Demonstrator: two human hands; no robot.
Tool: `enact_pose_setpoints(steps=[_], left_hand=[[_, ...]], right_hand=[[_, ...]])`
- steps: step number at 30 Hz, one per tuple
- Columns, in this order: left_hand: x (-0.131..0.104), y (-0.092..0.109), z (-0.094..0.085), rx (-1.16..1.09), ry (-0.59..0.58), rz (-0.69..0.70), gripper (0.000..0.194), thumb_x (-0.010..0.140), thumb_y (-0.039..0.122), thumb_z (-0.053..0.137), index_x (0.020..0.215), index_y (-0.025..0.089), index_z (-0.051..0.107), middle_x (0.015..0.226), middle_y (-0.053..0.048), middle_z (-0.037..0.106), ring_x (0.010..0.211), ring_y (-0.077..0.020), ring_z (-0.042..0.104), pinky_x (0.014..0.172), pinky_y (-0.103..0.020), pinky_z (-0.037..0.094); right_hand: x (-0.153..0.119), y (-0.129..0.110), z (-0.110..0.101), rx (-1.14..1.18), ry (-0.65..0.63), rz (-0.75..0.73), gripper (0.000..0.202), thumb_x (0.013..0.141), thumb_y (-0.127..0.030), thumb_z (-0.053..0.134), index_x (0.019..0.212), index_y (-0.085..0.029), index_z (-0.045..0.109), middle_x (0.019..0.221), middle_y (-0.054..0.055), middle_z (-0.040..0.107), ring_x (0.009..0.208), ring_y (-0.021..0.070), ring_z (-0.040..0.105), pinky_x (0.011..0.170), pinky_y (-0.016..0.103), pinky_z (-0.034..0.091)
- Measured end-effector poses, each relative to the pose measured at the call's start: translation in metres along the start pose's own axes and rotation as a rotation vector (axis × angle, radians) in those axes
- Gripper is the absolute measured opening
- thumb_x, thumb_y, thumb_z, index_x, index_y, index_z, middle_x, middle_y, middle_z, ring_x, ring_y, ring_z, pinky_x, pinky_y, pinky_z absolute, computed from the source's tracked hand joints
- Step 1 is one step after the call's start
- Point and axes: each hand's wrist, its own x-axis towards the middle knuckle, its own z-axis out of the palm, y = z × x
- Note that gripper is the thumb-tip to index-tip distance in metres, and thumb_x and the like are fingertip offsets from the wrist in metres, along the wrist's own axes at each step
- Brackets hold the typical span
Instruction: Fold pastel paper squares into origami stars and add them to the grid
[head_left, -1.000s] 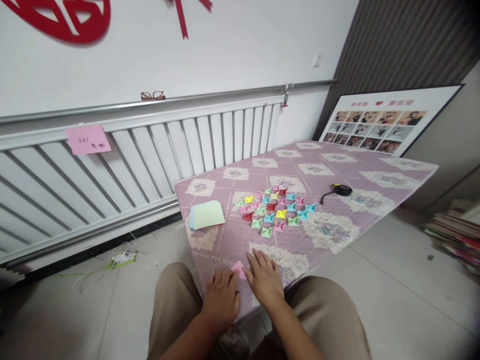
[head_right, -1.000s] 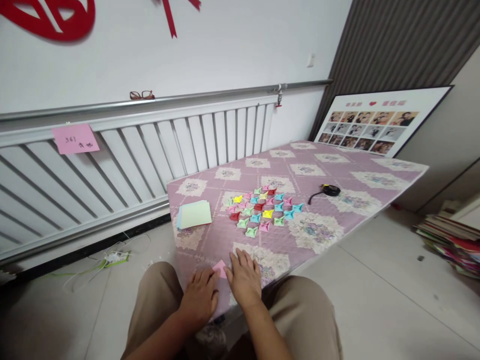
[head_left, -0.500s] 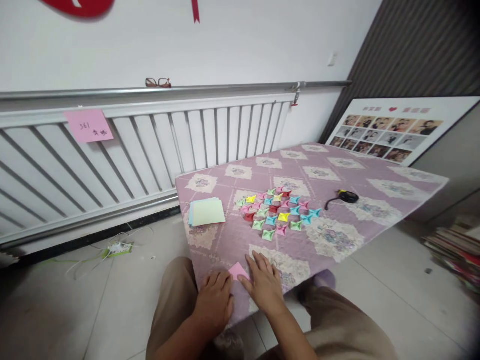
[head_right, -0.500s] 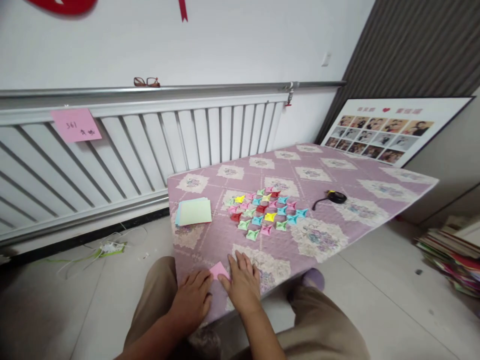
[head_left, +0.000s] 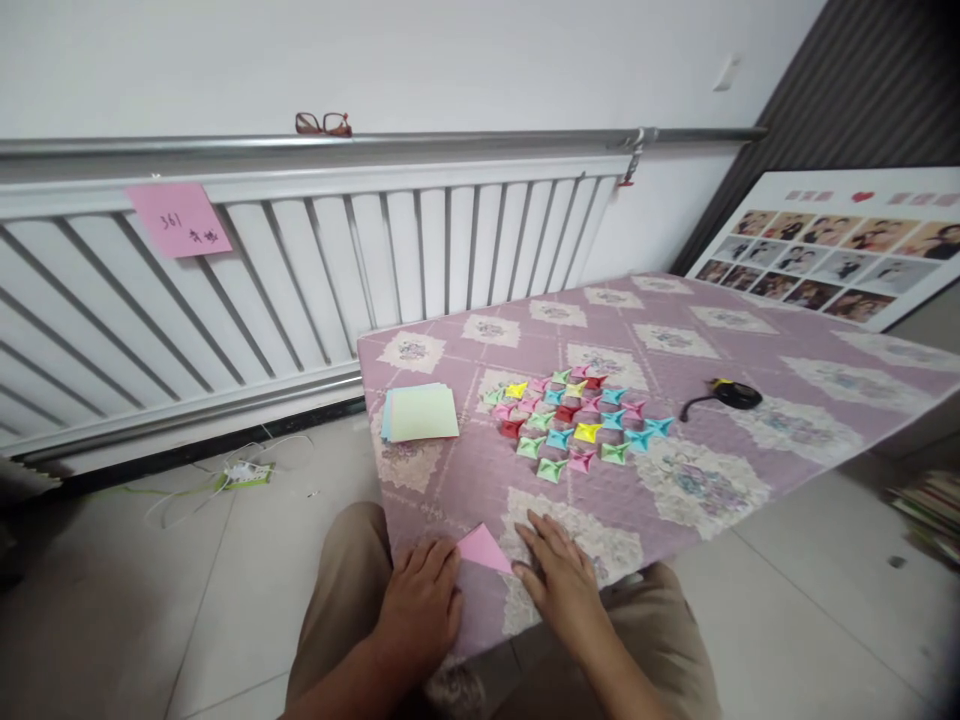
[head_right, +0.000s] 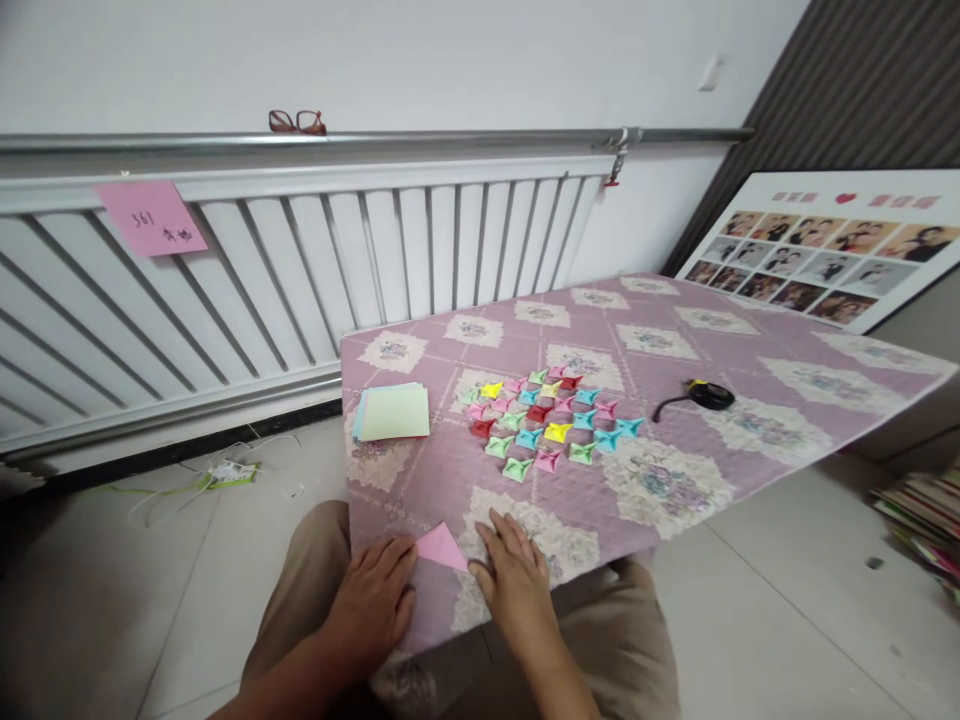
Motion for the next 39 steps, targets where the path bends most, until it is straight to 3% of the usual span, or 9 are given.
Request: enact_pose_setpoints(steps=[5, 11, 20, 25, 33, 37, 39], left_hand=[[-0.001, 0.000, -0.002, -0.040, -0.002, 0.004, 0.048, 0.086, 0.026, 0.045, 0.133, 0.022, 0.047, 0.138, -0.005, 0.048, 0.126, -0.0265, 0.039, 0.107, -0.045, 0.028], [0.000, -0.001, -0.002, -0.045, 0.023, 0.020, 0.048, 0.085, 0.026, 0.047, 0.133, 0.022, 0.047, 0.137, -0.005, 0.048, 0.125, -0.0261, 0.039, 0.107, -0.043, 0.028], [0.002, -0.008, -0.008, -0.101, 0.056, -0.075, 0.041, 0.085, 0.021, 0.046, 0.125, 0.024, 0.055, 0.132, -0.003, 0.053, 0.122, -0.0251, 0.042, 0.105, -0.042, 0.030], [0.010, -0.010, -0.010, -0.210, 0.083, -0.144, 0.047, 0.081, 0.019, 0.048, 0.127, 0.023, 0.053, 0.127, -0.005, 0.056, 0.119, -0.0231, 0.046, 0.105, -0.042, 0.031], [0.022, -0.007, -0.001, -0.653, 0.196, -0.247, 0.050, 0.073, 0.013, 0.048, 0.123, 0.017, 0.054, 0.125, -0.009, 0.058, 0.115, -0.0215, 0.052, 0.103, -0.038, 0.036], [0.020, 0.007, -0.008, -0.912, 0.170, -0.287, 0.053, 0.073, 0.012, 0.049, 0.126, 0.016, 0.051, 0.123, -0.010, 0.059, 0.109, -0.0214, 0.055, 0.095, -0.037, 0.043], [0.017, 0.015, -0.014, -1.013, 0.137, -0.242, 0.053, 0.073, 0.010, 0.048, 0.125, 0.017, 0.053, 0.119, -0.008, 0.061, 0.107, -0.0207, 0.056, 0.091, -0.035, 0.045]], right_hand=[[0.006, -0.024, -0.005, 0.281, 0.112, -0.071, 0.031, 0.083, -0.030, 0.049, 0.110, -0.023, 0.063, 0.115, 0.009, 0.062, 0.110, 0.0238, 0.055, 0.096, 0.039, 0.041], [0.012, -0.064, -0.001, 0.233, -0.033, -0.186, 0.030, 0.074, -0.017, 0.058, 0.102, -0.023, 0.067, 0.106, 0.008, 0.064, 0.101, 0.0240, 0.055, 0.091, 0.037, 0.043], [0.019, -0.058, -0.003, 0.111, -0.080, -0.215, 0.026, 0.077, -0.014, 0.056, 0.099, -0.022, 0.067, 0.099, 0.007, 0.065, 0.096, 0.0224, 0.056, 0.087, 0.033, 0.042], [0.020, -0.058, -0.003, 0.107, -0.040, -0.246, 0.019, 0.079, -0.016, 0.055, 0.094, -0.021, 0.067, 0.095, 0.006, 0.065, 0.092, 0.0205, 0.057, 0.084, 0.031, 0.043], [0.013, -0.064, -0.006, 0.083, 0.081, -0.210, 0.032, 0.093, -0.028, 0.033, 0.080, -0.021, 0.062, 0.077, 0.007, 0.061, 0.077, 0.0212, 0.056, 0.072, 0.032, 0.044], [0.003, -0.076, -0.019, 0.367, 0.128, -0.107, 0.034, 0.092, -0.041, 0.036, 0.079, -0.021, 0.061, 0.076, 0.005, 0.061, 0.073, 0.0193, 0.057, 0.068, 0.029, 0.044], [-0.002, -0.083, -0.025, 0.556, 0.106, -0.010, 0.037, 0.089, -0.049, 0.039, 0.076, -0.021, 0.060, 0.074, 0.004, 0.062, 0.071, 0.0184, 0.057, 0.066, 0.027, 0.044]])
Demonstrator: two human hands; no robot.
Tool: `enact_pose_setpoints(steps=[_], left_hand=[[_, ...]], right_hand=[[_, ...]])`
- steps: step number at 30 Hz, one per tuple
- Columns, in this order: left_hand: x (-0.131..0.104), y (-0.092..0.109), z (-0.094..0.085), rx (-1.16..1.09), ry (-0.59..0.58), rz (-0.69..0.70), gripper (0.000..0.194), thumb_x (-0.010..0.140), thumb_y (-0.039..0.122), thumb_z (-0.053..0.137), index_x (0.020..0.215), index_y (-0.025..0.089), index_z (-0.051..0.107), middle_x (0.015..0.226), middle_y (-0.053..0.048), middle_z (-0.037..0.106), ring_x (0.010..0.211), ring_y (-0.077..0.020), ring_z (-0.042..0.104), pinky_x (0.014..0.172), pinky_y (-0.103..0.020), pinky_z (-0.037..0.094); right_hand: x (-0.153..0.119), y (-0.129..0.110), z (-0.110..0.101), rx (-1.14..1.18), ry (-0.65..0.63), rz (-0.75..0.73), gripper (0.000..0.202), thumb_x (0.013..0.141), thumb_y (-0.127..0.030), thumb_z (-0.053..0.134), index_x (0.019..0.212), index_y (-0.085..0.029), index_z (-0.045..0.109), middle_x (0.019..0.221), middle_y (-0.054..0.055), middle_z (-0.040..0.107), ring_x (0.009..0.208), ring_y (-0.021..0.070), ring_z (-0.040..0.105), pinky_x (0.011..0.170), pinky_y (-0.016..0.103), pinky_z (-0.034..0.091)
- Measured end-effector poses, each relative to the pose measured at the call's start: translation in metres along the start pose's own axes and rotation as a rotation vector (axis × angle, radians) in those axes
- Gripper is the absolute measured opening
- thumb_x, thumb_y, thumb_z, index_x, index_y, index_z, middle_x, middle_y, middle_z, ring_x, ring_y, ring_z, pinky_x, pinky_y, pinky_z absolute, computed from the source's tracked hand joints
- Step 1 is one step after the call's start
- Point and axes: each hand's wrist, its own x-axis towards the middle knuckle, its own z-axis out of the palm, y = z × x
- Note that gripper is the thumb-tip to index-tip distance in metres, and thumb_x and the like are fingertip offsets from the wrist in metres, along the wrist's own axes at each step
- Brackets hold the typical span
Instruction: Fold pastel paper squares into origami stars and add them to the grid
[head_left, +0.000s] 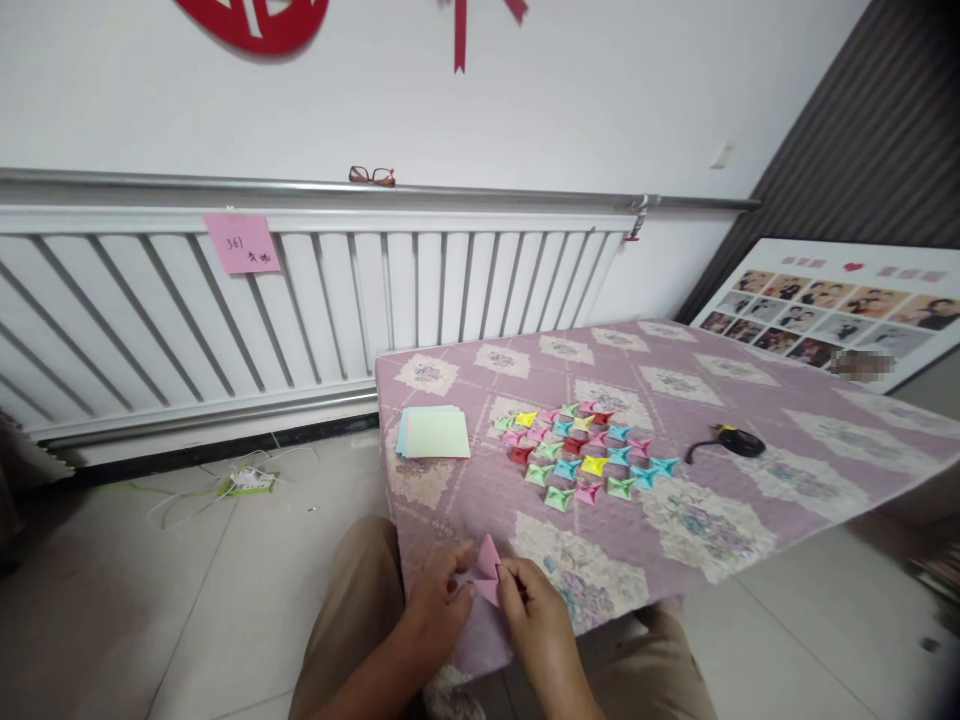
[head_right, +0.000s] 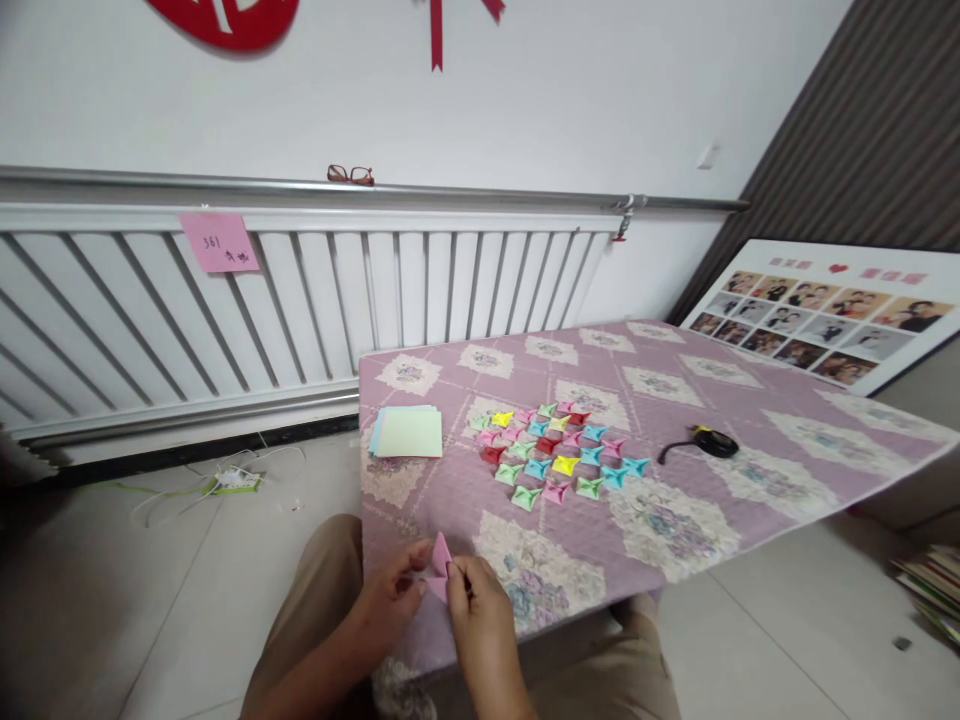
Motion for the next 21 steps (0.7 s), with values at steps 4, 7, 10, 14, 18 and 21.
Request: enact_pose_setpoints(steps=[4, 7, 10, 14, 18, 21], left_hand=[[-0.012, 0.014, 0.000, -0.085, -0.078, 0.058, 0.059, 0.073, 0.012, 0.050, 0.130, 0.021, 0.050, 0.115, -0.006, 0.062, 0.096, -0.0186, 0.058, 0.084, -0.031, 0.046], [-0.018, 0.021, -0.003, -0.152, -0.102, 0.054, 0.052, 0.074, 0.017, 0.053, 0.126, 0.021, 0.054, 0.109, -0.005, 0.063, 0.094, -0.0194, 0.057, 0.084, -0.032, 0.044], [-0.019, 0.026, -0.004, -0.382, -0.161, -0.046, 0.036, 0.076, 0.025, 0.057, 0.110, 0.017, 0.062, 0.092, -0.004, 0.065, 0.085, -0.0178, 0.057, 0.078, -0.029, 0.044], [-0.018, 0.027, -0.003, -0.535, -0.125, -0.176, 0.024, 0.072, 0.033, 0.065, 0.086, 0.014, 0.064, 0.067, 0.002, 0.057, 0.059, -0.0100, 0.048, 0.059, -0.022, 0.037], [-0.021, 0.027, -0.002, -0.687, -0.150, -0.223, 0.028, 0.070, 0.037, 0.071, 0.083, 0.013, 0.061, 0.062, 0.002, 0.056, 0.054, -0.0077, 0.044, 0.055, -0.021, 0.033], [-0.024, 0.030, -0.003, -0.774, -0.191, -0.239, 0.031, 0.070, 0.038, 0.073, 0.085, 0.013, 0.062, 0.066, 0.001, 0.058, 0.055, -0.0072, 0.045, 0.056, -0.021, 0.033]], right_hand=[[-0.010, -0.008, 0.000, 0.299, -0.007, 0.207, 0.040, 0.081, -0.057, 0.050, 0.074, -0.019, 0.061, 0.067, 0.001, 0.061, 0.066, 0.0174, 0.055, 0.061, 0.025, 0.044], [-0.018, -0.009, 0.003, 0.502, -0.010, 0.356, 0.041, 0.077, -0.059, 0.055, 0.074, -0.019, 0.062, 0.063, -0.001, 0.060, 0.058, 0.0149, 0.051, 0.054, 0.024, 0.041], [-0.024, -0.013, 0.003, 0.627, -0.015, 0.451, 0.040, 0.075, -0.059, 0.059, 0.073, -0.019, 0.061, 0.060, -0.003, 0.057, 0.052, 0.0125, 0.046, 0.049, 0.022, 0.037], [-0.025, -0.024, 0.001, 0.674, -0.020, 0.421, 0.037, 0.072, -0.056, 0.063, 0.069, -0.020, 0.057, 0.057, -0.003, 0.053, 0.052, 0.0124, 0.046, 0.050, 0.023, 0.038], [-0.026, -0.030, -0.001, 0.730, 0.052, 0.351, 0.036, 0.066, -0.053, 0.068, 0.069, -0.023, 0.049, 0.055, -0.007, 0.045, 0.048, 0.0108, 0.042, 0.046, 0.021, 0.037], [-0.029, -0.030, -0.004, 0.645, 0.038, 0.277, 0.030, 0.072, -0.048, 0.064, 0.069, -0.023, 0.049, 0.055, -0.006, 0.046, 0.049, 0.0109, 0.044, 0.047, 0.021, 0.037]])
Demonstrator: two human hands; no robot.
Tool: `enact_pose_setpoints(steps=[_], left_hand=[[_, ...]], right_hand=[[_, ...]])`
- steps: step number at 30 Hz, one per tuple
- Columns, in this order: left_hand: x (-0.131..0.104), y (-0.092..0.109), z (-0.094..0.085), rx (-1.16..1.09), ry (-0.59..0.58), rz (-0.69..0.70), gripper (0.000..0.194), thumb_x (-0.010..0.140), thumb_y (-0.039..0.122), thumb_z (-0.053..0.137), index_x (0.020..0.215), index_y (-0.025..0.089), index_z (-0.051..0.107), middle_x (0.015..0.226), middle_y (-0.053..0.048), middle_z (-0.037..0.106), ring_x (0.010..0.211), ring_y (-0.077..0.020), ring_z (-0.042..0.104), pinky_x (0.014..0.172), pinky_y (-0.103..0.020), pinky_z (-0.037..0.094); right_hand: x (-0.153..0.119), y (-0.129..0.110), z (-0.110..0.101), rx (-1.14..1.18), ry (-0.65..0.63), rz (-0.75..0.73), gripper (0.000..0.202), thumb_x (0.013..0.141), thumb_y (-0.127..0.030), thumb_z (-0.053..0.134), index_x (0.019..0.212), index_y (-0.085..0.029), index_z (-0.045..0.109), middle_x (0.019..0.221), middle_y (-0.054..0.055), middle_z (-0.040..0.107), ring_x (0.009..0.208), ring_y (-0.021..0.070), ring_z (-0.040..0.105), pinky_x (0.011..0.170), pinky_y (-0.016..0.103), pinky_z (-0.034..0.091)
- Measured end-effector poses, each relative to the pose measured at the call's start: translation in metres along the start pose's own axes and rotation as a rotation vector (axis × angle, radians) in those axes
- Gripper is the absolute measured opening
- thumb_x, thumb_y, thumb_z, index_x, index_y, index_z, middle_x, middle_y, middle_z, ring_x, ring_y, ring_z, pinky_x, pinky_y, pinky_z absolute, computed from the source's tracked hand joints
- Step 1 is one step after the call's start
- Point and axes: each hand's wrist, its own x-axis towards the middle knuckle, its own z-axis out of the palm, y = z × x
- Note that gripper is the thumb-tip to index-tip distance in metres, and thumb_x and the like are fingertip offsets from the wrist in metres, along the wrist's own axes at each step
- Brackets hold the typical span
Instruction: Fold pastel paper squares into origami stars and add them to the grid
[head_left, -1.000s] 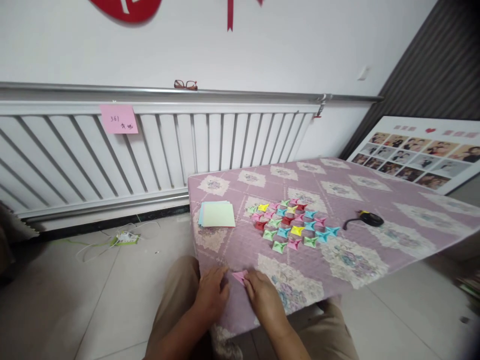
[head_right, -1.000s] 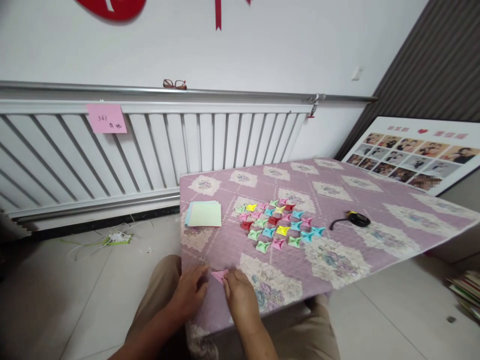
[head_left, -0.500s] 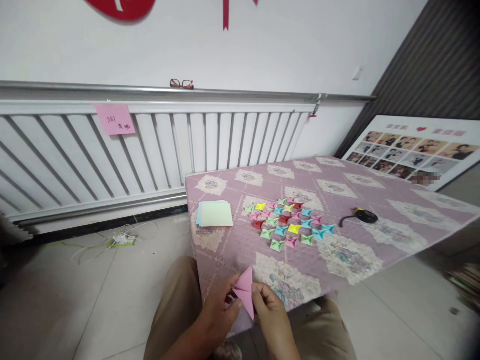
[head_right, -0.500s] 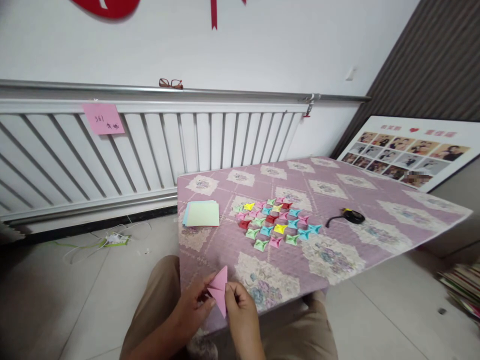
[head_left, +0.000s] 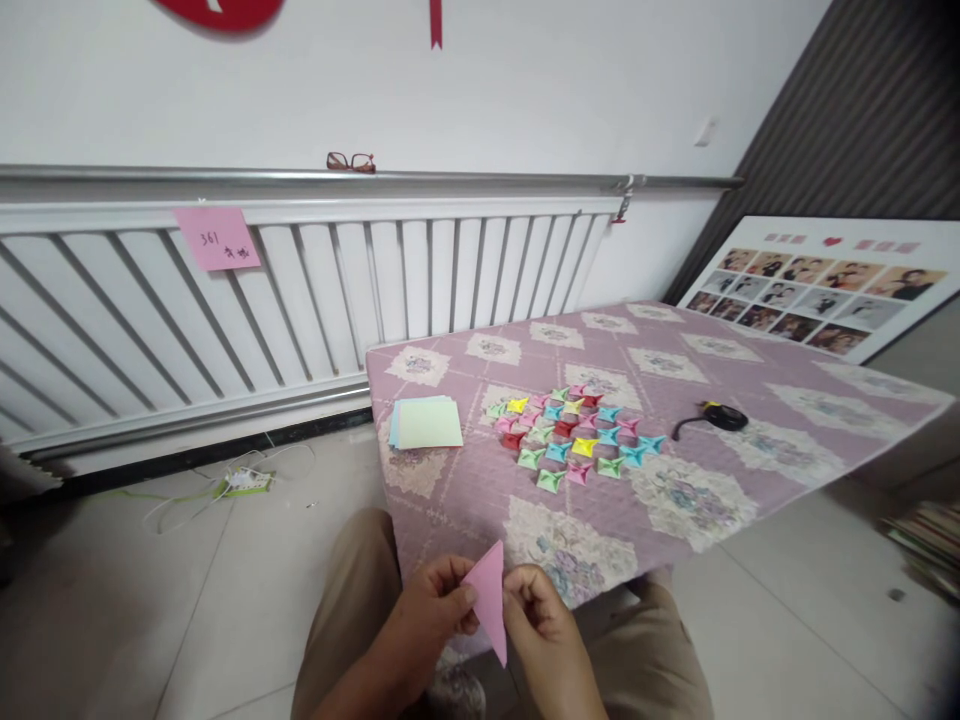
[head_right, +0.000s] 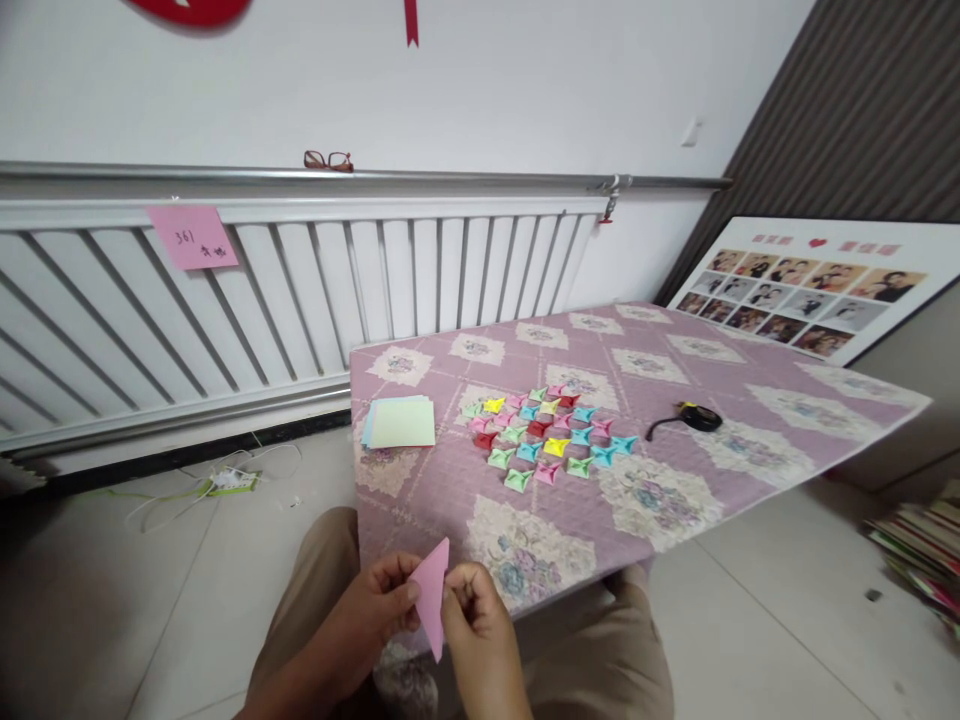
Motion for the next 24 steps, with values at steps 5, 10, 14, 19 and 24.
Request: enact_pose_setpoints(steps=[5, 10, 14, 19, 24], left_hand=[[-0.005, 0.006, 0.005, -0.032, 0.002, -0.030, 0.033, 0.067, 0.038, 0.077, 0.083, 0.012, 0.064, 0.067, 0.000, 0.058, 0.055, -0.0070, 0.046, 0.055, -0.021, 0.034], [-0.006, 0.011, 0.005, -0.115, -0.024, -0.106, 0.038, 0.063, 0.040, 0.081, 0.083, 0.011, 0.065, 0.067, -0.001, 0.060, 0.056, -0.0071, 0.050, 0.056, -0.020, 0.036], [-0.009, 0.012, 0.006, -0.184, -0.047, -0.181, 0.038, 0.063, 0.038, 0.082, 0.084, 0.011, 0.065, 0.073, -0.005, 0.064, 0.060, -0.0099, 0.056, 0.058, -0.021, 0.040], [-0.011, 0.005, 0.008, -0.188, -0.069, -0.224, 0.038, 0.064, 0.039, 0.081, 0.086, 0.012, 0.064, 0.067, -0.002, 0.061, 0.052, -0.0083, 0.052, 0.053, -0.021, 0.039], [-0.009, 0.007, 0.005, 0.194, -0.046, -0.129, 0.039, 0.075, 0.039, 0.069, 0.104, 0.013, 0.062, 0.086, -0.006, 0.063, 0.068, -0.0127, 0.055, 0.061, -0.024, 0.042]], right_hand=[[-0.006, -0.010, -0.010, -0.290, -0.150, -0.151, 0.018, 0.085, -0.037, 0.051, 0.081, -0.022, 0.060, 0.068, -0.001, 0.058, 0.062, 0.0142, 0.054, 0.057, 0.023, 0.043], [-0.008, -0.030, -0.024, -0.536, -0.396, -0.295, 0.025, 0.089, -0.023, 0.041, 0.098, -0.026, 0.064, 0.091, 0.004, 0.063, 0.084, 0.0167, 0.059, 0.076, 0.026, 0.046], [-0.008, -0.045, -0.030, -0.634, -0.544, -0.279, 0.033, 0.081, -0.012, 0.046, 0.107, -0.027, 0.062, 0.105, 0.006, 0.062, 0.099, 0.0187, 0.057, 0.086, 0.028, 0.045], [-0.004, -0.051, -0.031, -0.659, -0.587, -0.310, 0.016, 0.084, -0.016, 0.053, 0.092, -0.024, 0.064, 0.103, 0.005, 0.062, 0.095, 0.0173, 0.057, 0.083, 0.026, 0.045], [-0.004, -0.050, -0.033, -0.656, -0.567, -0.339, 0.010, 0.088, -0.021, 0.052, 0.081, -0.023, 0.059, 0.092, 0.002, 0.063, 0.086, 0.0152, 0.057, 0.076, 0.024, 0.043]])
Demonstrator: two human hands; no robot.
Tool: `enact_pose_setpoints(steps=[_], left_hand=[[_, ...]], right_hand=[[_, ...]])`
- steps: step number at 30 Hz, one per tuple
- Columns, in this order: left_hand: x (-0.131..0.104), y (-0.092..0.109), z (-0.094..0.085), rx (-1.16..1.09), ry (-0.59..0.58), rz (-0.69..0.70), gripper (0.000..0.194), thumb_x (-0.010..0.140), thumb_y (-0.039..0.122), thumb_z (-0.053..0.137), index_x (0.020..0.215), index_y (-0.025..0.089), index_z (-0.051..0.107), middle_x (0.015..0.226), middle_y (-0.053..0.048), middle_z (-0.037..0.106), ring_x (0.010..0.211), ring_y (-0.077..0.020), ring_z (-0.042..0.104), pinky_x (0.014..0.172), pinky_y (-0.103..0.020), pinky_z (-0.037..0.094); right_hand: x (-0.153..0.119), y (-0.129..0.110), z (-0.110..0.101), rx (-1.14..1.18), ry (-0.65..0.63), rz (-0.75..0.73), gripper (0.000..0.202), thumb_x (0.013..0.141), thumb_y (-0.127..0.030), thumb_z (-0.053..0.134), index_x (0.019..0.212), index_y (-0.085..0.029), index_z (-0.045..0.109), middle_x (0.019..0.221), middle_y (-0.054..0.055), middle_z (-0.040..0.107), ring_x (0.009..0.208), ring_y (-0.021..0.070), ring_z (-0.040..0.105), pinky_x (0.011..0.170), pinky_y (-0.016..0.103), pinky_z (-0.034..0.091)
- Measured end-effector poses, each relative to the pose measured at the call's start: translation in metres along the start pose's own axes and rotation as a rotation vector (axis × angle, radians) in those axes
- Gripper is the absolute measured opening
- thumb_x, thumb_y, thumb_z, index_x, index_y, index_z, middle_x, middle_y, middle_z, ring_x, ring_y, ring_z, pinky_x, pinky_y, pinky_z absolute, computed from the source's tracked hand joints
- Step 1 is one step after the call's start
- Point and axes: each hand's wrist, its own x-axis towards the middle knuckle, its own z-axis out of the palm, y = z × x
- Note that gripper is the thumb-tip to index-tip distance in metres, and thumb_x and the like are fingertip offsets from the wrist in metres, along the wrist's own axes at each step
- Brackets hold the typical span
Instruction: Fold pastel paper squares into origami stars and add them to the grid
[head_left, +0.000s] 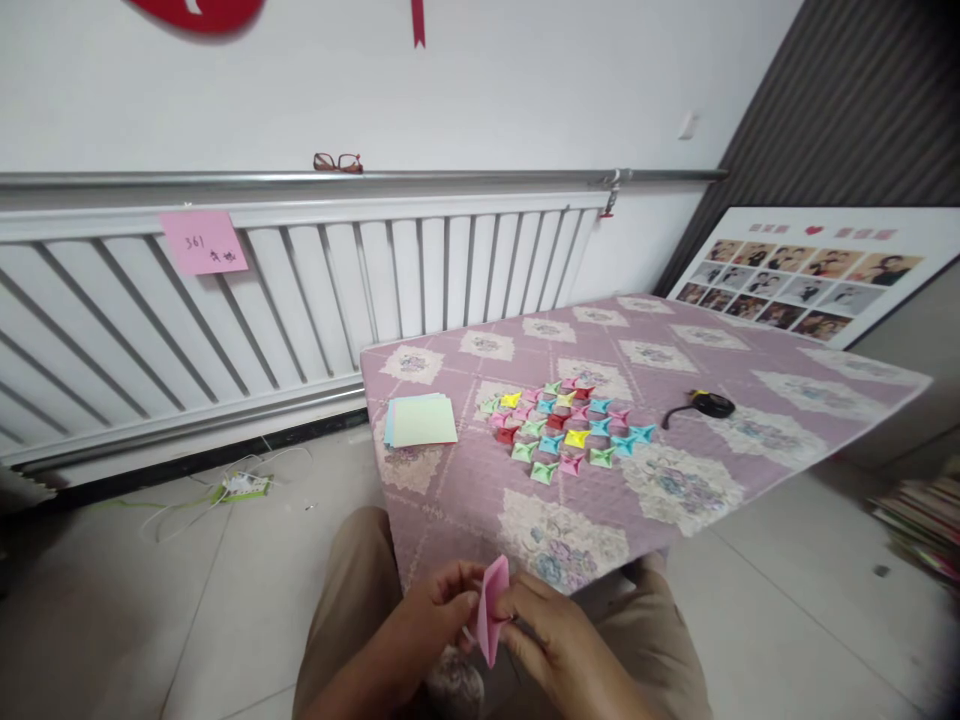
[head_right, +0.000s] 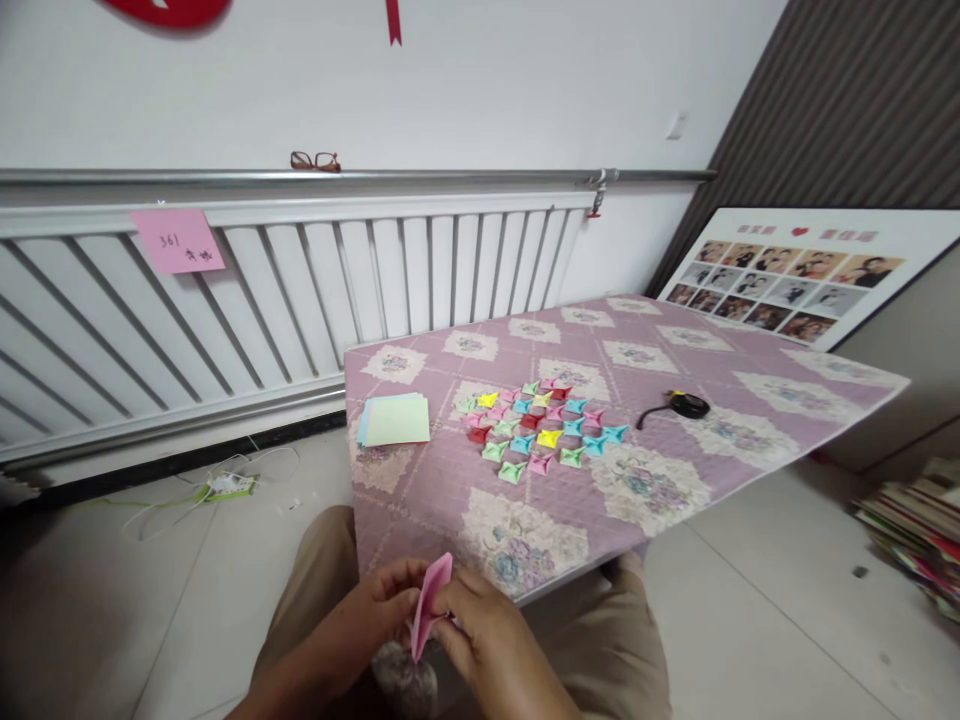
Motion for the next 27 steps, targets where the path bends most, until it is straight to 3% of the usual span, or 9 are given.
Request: enact_pose_setpoints(steps=[3, 6, 8, 11, 15, 20, 27], left_hand=[[-0.005, 0.017, -0.005, 0.267, -0.010, 0.178, 0.046, 0.080, 0.028, 0.062, 0.125, 0.020, 0.052, 0.104, -0.006, 0.060, 0.087, -0.0165, 0.056, 0.077, -0.029, 0.043], [-0.012, 0.039, -0.007, 0.465, -0.203, 0.321, 0.030, 0.084, 0.019, 0.053, 0.112, 0.023, 0.062, 0.124, -0.006, 0.051, 0.104, -0.0188, 0.052, 0.084, -0.029, 0.042], [-0.016, 0.050, -0.006, 0.508, -0.296, 0.374, 0.025, 0.084, 0.019, 0.054, 0.107, 0.023, 0.064, 0.123, -0.006, 0.052, 0.107, -0.0189, 0.051, 0.084, -0.028, 0.041], [-0.016, 0.052, -0.006, 0.496, -0.331, 0.368, 0.015, 0.082, 0.023, 0.060, 0.096, 0.019, 0.065, 0.112, -0.006, 0.057, 0.099, -0.0178, 0.054, 0.081, -0.027, 0.041], [-0.010, 0.042, -0.010, 0.415, -0.237, 0.290, 0.019, 0.081, 0.033, 0.064, 0.077, 0.015, 0.060, 0.089, -0.003, 0.060, 0.081, -0.0149, 0.053, 0.071, -0.025, 0.039], [-0.005, 0.033, -0.007, 0.393, -0.107, 0.191, 0.030, 0.079, 0.043, 0.063, 0.073, 0.014, 0.055, 0.068, 0.001, 0.050, 0.064, -0.0112, 0.043, 0.061, -0.024, 0.033], [0.005, 0.016, 0.001, 0.411, 0.111, 0.166, 0.022, 0.073, 0.029, 0.062, 0.066, 0.019, 0.044, 0.057, 0.006, 0.039, 0.054, -0.0091, 0.033, 0.051, -0.023, 0.025]], right_hand=[[-0.001, -0.002, -0.002, 0.008, -0.003, -0.004, 0.012, 0.088, -0.024, 0.053, 0.076, -0.022, 0.058, 0.087, 0.001, 0.063, 0.083, 0.0154, 0.057, 0.075, 0.024, 0.043], [-0.001, -0.004, -0.005, 0.042, -0.009, -0.005, 0.014, 0.087, -0.025, 0.053, 0.076, -0.023, 0.060, 0.083, 0.001, 0.064, 0.079, 0.0152, 0.058, 0.074, 0.024, 0.042], [-0.002, -0.005, -0.007, 0.067, -0.008, 0.012, 0.014, 0.087, -0.026, 0.054, 0.076, -0.023, 0.061, 0.081, 0.000, 0.064, 0.077, 0.0150, 0.058, 0.073, 0.024, 0.042], [-0.004, -0.005, -0.008, 0.124, 0.002, 0.064, 0.015, 0.087, -0.031, 0.054, 0.076, -0.023, 0.062, 0.081, 0.000, 0.065, 0.077, 0.0158, 0.058, 0.073, 0.025, 0.042], [-0.008, 0.000, -0.007, 0.203, 0.030, 0.159, 0.025, 0.088, -0.038, 0.050, 0.075, -0.021, 0.062, 0.075, 0.001, 0.061, 0.073, 0.0161, 0.055, 0.069, 0.025, 0.041], [-0.008, 0.010, 0.003, 0.272, 0.175, 0.267, 0.035, 0.086, -0.047, 0.048, 0.064, -0.020, 0.052, 0.064, -0.002, 0.047, 0.063, 0.0134, 0.045, 0.060, 0.024, 0.037], [-0.003, 0.018, 0.021, 0.291, 0.400, 0.352, 0.034, 0.079, -0.048, 0.053, 0.060, -0.021, 0.044, 0.058, -0.005, 0.037, 0.056, 0.0119, 0.038, 0.054, 0.023, 0.033]])
